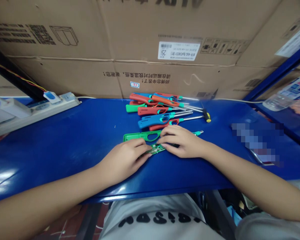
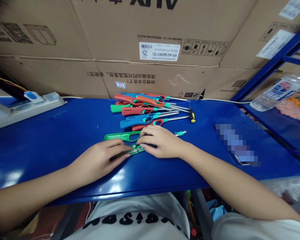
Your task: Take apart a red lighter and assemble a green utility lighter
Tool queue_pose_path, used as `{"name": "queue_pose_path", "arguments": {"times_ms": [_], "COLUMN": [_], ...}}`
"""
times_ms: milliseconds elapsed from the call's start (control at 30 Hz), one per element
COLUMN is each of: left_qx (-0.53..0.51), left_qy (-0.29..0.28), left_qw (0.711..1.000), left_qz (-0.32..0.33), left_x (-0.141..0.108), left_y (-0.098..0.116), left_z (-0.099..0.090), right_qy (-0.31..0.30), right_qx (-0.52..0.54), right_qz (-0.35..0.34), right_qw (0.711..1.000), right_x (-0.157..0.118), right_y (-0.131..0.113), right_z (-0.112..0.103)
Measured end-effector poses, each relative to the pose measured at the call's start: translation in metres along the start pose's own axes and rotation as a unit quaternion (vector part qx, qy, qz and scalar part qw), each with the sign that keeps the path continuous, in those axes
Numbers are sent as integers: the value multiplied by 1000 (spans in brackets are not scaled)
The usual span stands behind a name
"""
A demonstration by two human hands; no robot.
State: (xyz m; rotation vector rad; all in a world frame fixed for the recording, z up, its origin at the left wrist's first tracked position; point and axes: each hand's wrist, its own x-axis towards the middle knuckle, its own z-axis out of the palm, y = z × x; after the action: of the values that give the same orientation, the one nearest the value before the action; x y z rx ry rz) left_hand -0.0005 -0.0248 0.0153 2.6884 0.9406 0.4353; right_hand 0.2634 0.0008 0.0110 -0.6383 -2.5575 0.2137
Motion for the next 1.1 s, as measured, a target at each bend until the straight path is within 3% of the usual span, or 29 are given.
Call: {"name": "queue_pose_path", "arguments": {"times_ms": [100, 333, 600, 900, 1100], "left_qx": [-5, -24, -21, -4, -2], "left_qy": [1, 0, 2, 11, 27], "left_qw": [1000, 999, 999, 999, 999], "left_qz": [7, 32, 39, 33, 32], "left_x": [0, 2, 4, 6, 6], "left_y": [-1, -4, -5, -7, -6], "left_z": [0, -2, -3, -3, -7], "right_qy": [-3, -84, -60, -87, -48], "right_qx": [-21, -69, -107, -65, -9], "right_qz": [30, 100, 114, 112, 132], "right_qw": [999, 989, 986, 988, 990], "right_x": [0, -1, -6, -11, -7], "right_y": [2, 2, 11, 15, 15], "right_z": [-2, -7, -17, -22, -25]}}
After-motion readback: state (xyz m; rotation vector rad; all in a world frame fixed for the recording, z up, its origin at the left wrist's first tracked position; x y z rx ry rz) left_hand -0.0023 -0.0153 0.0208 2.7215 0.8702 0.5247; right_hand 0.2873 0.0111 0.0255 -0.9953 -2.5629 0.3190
